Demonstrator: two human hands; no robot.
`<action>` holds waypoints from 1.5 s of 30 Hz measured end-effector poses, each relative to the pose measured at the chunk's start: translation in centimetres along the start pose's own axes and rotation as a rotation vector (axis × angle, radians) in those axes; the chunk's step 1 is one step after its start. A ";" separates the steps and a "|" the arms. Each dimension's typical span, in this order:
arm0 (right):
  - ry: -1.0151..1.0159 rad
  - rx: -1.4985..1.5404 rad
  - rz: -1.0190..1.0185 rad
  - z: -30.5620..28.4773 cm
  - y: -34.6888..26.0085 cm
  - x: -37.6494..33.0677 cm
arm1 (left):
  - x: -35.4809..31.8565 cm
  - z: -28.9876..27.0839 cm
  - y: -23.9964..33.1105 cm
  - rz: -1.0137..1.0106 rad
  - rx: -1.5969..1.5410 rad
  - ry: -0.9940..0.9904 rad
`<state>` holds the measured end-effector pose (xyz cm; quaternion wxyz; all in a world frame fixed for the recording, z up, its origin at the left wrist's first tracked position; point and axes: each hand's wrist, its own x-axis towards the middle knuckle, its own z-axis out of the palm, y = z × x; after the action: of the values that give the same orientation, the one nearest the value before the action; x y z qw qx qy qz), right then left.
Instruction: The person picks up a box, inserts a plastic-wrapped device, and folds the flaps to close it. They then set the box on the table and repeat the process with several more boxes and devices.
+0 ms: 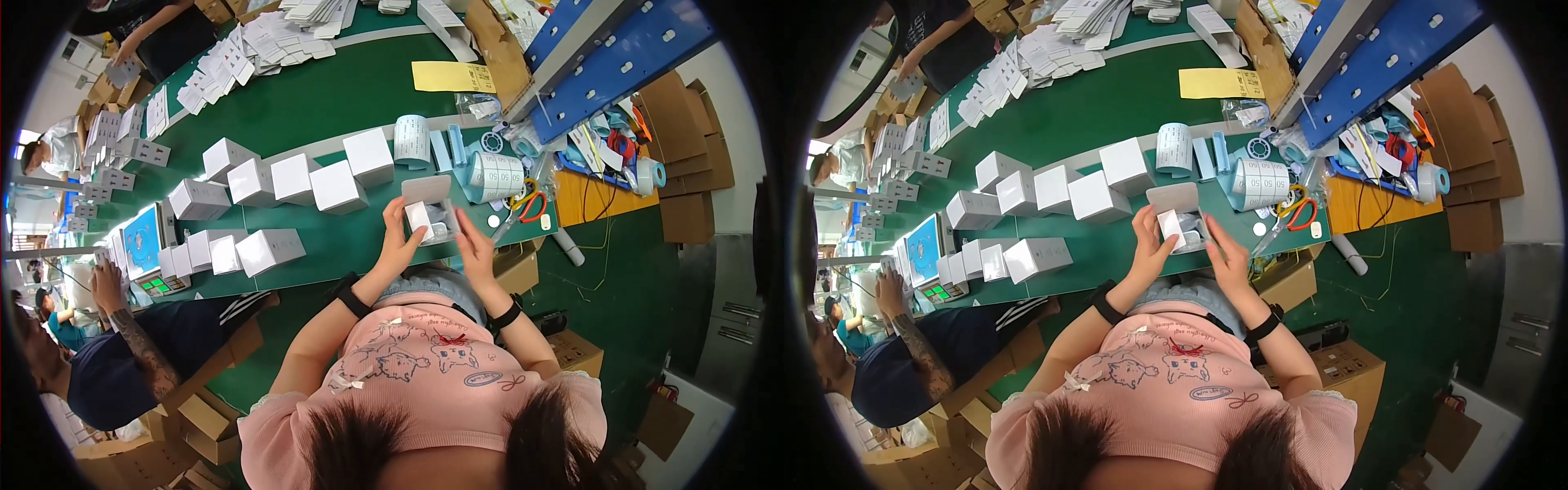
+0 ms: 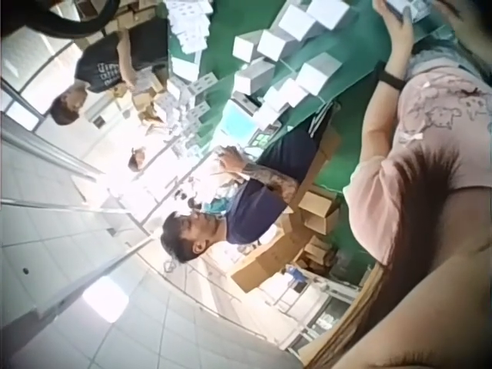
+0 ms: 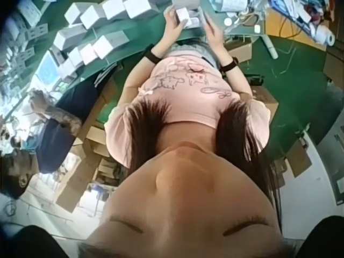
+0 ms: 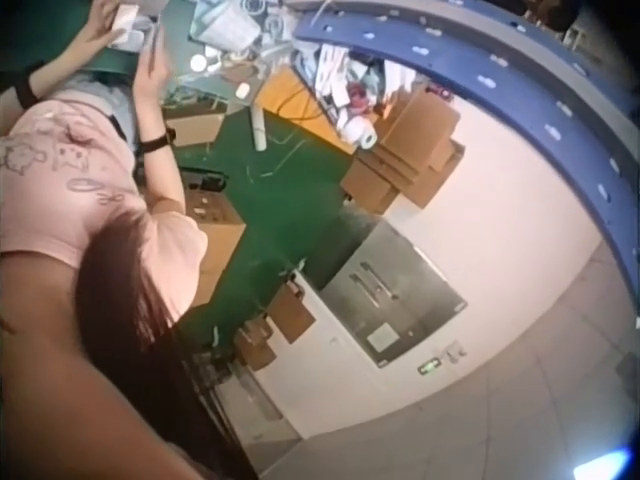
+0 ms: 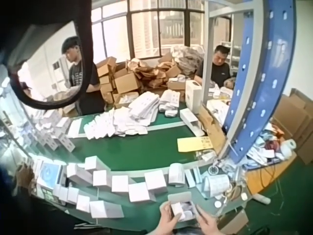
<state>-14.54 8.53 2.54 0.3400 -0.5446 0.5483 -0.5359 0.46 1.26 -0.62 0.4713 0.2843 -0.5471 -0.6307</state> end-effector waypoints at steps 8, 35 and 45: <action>0.022 -0.513 -0.266 1.5 0.3 1.0 | 1.1 0.0 0.9 0.118 0.174 -0.029; -0.267 -0.304 -0.460 -3.1 0.8 3.6 | 1.2 -0.3 5.1 0.614 1.213 -0.357; -0.302 -0.356 -0.567 -3.5 0.9 3.1 | -0.6 0.2 2.6 0.572 1.107 -0.260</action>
<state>-18.67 6.16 3.05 0.1550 -0.7985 0.4040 -0.4186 1.30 2.02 1.78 0.3342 0.2495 -0.8991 -0.1333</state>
